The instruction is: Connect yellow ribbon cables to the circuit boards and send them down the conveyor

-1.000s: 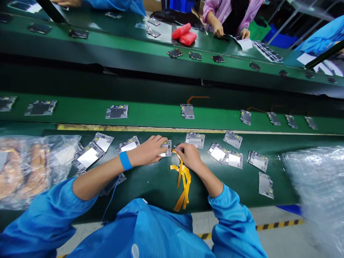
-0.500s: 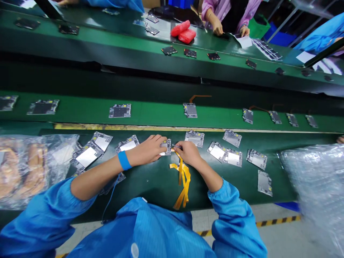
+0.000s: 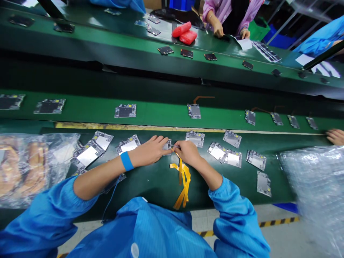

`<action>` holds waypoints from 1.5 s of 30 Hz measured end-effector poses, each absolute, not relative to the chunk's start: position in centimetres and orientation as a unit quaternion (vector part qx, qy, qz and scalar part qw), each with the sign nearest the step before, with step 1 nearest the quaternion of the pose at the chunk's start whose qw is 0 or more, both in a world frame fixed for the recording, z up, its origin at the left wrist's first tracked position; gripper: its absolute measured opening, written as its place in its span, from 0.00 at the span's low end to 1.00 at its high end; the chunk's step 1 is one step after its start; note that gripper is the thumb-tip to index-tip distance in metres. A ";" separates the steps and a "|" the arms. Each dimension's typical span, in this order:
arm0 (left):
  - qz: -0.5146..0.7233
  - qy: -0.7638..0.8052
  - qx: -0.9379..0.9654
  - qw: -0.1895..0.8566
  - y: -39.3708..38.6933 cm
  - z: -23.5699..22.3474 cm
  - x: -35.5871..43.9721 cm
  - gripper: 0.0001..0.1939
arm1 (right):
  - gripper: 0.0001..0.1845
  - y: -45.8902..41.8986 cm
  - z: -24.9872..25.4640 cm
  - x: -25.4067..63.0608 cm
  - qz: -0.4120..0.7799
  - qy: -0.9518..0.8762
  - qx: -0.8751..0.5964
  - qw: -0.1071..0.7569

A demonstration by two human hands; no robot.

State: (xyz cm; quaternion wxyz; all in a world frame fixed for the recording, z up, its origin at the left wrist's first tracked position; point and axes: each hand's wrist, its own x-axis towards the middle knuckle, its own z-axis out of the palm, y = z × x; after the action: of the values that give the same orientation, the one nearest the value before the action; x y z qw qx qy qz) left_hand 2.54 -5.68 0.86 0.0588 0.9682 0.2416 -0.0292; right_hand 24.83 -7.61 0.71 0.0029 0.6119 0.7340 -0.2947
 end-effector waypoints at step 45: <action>-0.174 0.490 0.851 0.065 8.4 2.0 -4.6 0.35 | 0.09 -16.8 0.9 28.7 -0.303 0.703 0.641 -0.054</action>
State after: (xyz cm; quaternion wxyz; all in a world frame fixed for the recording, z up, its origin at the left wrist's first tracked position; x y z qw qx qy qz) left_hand -4.60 8.44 1.99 0.0651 0.8514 0.4905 -0.1739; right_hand 28.72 -16.76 0.88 -0.0544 0.6415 0.7029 -0.3025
